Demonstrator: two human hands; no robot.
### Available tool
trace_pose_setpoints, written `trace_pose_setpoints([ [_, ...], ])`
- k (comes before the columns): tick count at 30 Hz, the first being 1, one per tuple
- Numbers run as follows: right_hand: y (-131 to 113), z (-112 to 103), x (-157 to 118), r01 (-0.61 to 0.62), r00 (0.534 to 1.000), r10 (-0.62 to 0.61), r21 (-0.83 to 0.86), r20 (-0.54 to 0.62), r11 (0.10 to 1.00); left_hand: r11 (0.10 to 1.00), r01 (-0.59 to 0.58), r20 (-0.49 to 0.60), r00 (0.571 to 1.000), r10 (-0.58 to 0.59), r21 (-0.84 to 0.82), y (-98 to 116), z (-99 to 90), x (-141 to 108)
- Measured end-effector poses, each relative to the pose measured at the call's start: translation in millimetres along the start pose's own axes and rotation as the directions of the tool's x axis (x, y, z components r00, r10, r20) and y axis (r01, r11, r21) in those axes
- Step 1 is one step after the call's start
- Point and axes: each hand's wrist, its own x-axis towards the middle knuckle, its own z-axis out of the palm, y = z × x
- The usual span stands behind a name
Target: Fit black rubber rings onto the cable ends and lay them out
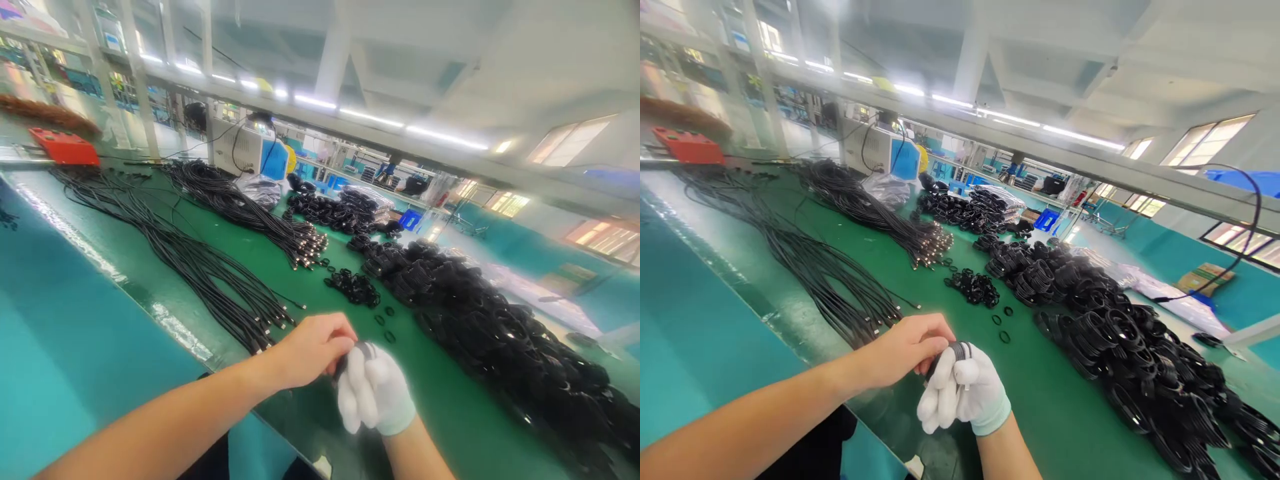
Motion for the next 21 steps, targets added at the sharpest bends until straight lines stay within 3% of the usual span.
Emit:
trace_pose_setpoints([
  [3,-9.6,14.7,2.7,-0.079,0.996,0.083,-0.102,0.037,0.992,0.999,0.015,0.062,0.998,-0.017,0.040,-0.6,-4.3,-5.8],
  [9,-23.6,41.9,6.3,-0.223,0.963,0.256,-0.278,0.088,0.934,0.991,-0.054,0.078,0.996,0.045,0.120,-14.9,-7.7,-17.4],
  [16,-16.9,28.0,0.0,-0.275,0.947,0.309,-0.283,0.084,0.919,0.975,-0.138,0.050,0.990,0.131,0.177,-23.2,1.5,-26.5],
  [18,-16.4,25.3,-1.7,-0.268,0.955,0.292,-0.288,0.042,0.919,0.980,-0.130,0.043,0.991,0.125,0.154,-23.9,3.8,-27.1],
  [21,-20.0,27.4,-2.1,-0.236,0.972,0.231,-0.302,-0.054,0.924,0.982,-0.150,-0.064,0.985,0.158,0.114,-25.9,8.3,-26.4],
])
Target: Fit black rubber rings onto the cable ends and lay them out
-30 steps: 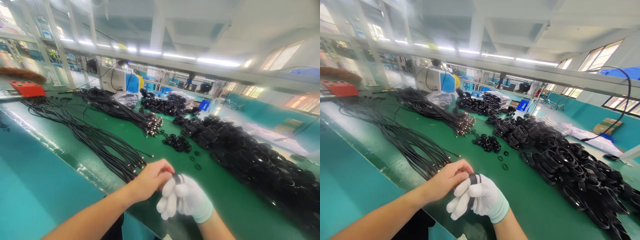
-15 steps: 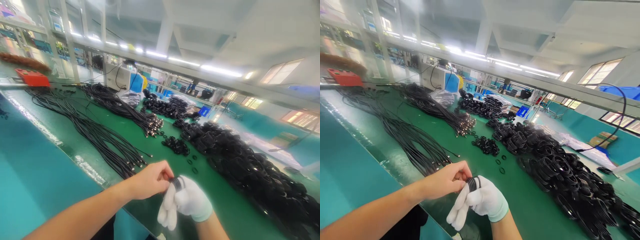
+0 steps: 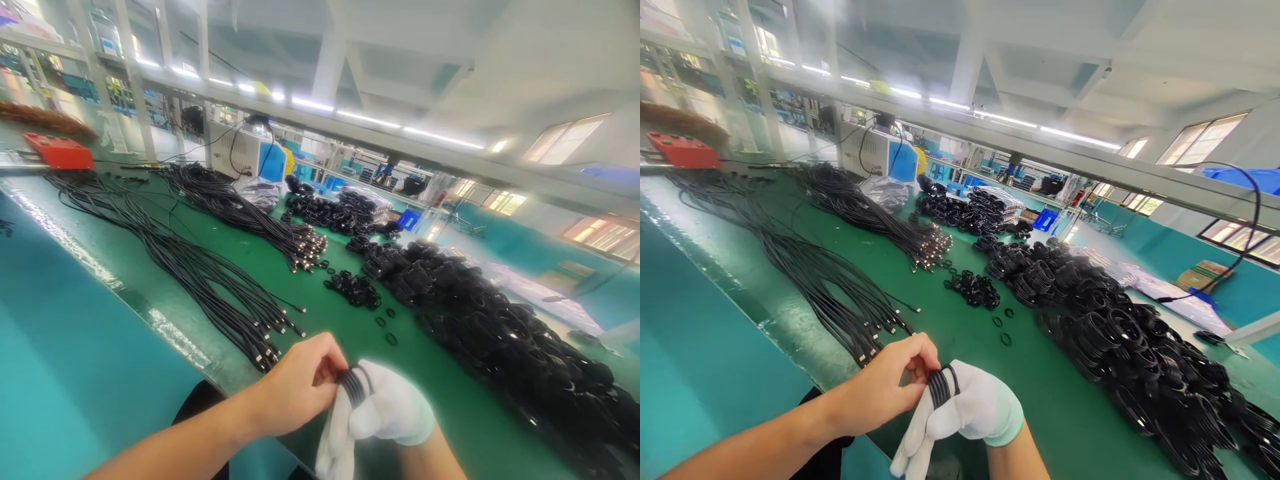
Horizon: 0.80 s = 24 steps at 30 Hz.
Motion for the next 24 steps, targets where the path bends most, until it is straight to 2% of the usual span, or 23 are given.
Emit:
trace_pose_setpoints([
  [2,-6.0,3.4,0.0,-0.017,1.000,0.017,-0.035,-0.011,0.999,1.000,-0.025,-0.098,0.995,0.024,-0.012,-2.6,4.6,0.0],
  [5,-14.7,10.0,0.9,-0.079,0.994,0.081,-0.036,0.068,0.996,0.996,-0.092,-0.210,0.974,0.091,0.006,-9.9,13.4,-1.0],
  [7,-17.3,12.8,1.0,-0.086,0.991,0.087,-0.015,0.101,0.996,0.981,-0.184,-0.273,0.942,0.194,0.061,-16.1,19.7,-2.2],
  [10,-16.6,12.5,-0.5,-0.048,0.997,0.050,-0.033,0.064,0.998,0.941,-0.303,-0.321,0.885,0.337,0.150,-22.0,25.6,-3.2],
  [11,-16.1,11.6,-1.5,-0.033,0.998,0.035,-0.044,0.046,0.998,0.934,-0.316,-0.319,0.879,0.355,0.167,-22.0,25.9,-2.8],
  [13,-16.0,10.0,-3.6,-0.031,0.999,0.034,-0.064,0.039,0.997,0.935,-0.304,-0.286,0.894,0.346,0.180,-18.8,23.2,-1.1],
  [15,-17.9,9.9,-5.4,-0.063,0.995,0.069,-0.070,0.077,0.996,0.939,-0.291,-0.180,0.929,0.324,0.185,-12.8,17.5,1.5],
  [17,-20.9,11.8,-6.4,-0.103,0.987,0.112,-0.080,0.117,0.991,0.928,-0.316,-0.053,0.942,0.332,0.195,-7.0,11.5,3.6],
  [19,-23.7,14.3,-7.0,-0.109,0.985,0.123,-0.115,0.118,0.987,0.904,-0.371,0.001,0.925,0.380,0.214,-3.4,7.4,4.4],
  [24,-25.7,17.8,-8.0,-0.068,0.997,0.076,-0.229,0.028,0.971,0.836,-0.462,-0.022,0.872,0.489,0.295,-2.4,2.4,6.0],
])
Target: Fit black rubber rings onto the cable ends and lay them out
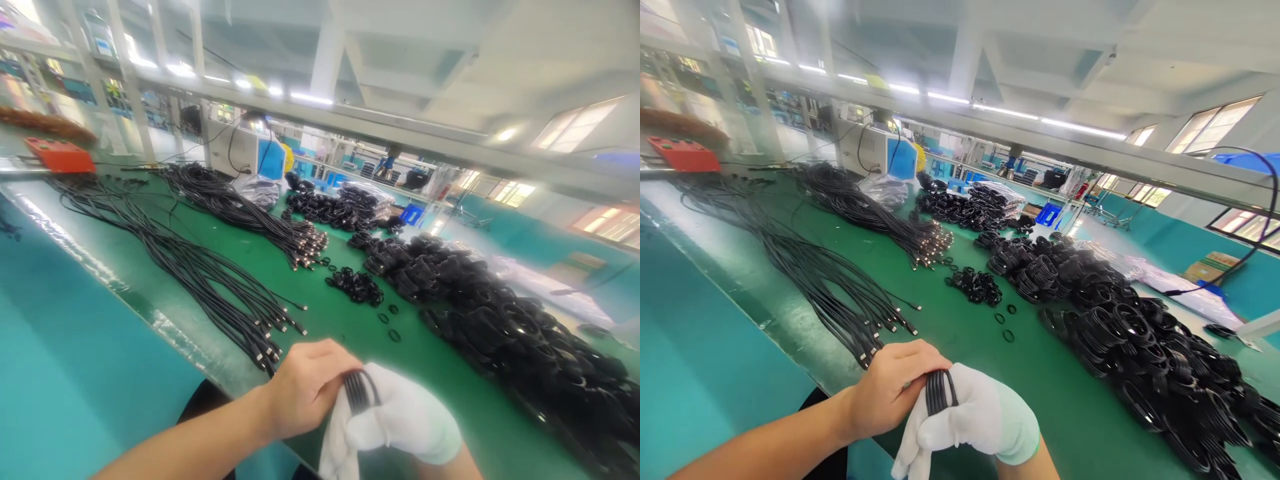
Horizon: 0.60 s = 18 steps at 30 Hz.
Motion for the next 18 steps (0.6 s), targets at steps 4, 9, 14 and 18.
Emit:
trace_pose_setpoints([
  [4,-3.0,9.3,-2.4,0.027,0.998,-0.030,-0.059,-0.059,0.998,0.997,-0.061,0.036,0.998,0.060,0.039,-3.1,-5.4,4.1],
  [9,-10.7,35.3,-12.8,-0.036,0.899,-0.046,-0.178,-0.436,0.983,0.999,-0.040,0.009,0.999,0.039,0.025,-0.9,-7.8,6.9],
  [14,-22.4,42.0,-32.7,-0.061,0.723,-0.103,-0.212,-0.683,0.975,1.000,0.019,-0.029,0.999,-0.019,0.010,5.2,-16.1,12.2],
  [18,-26.2,34.2,-35.5,-0.135,0.623,-0.114,-0.250,-0.774,0.959,0.995,0.074,0.029,0.997,-0.076,0.069,5.8,-22.3,16.4],
])
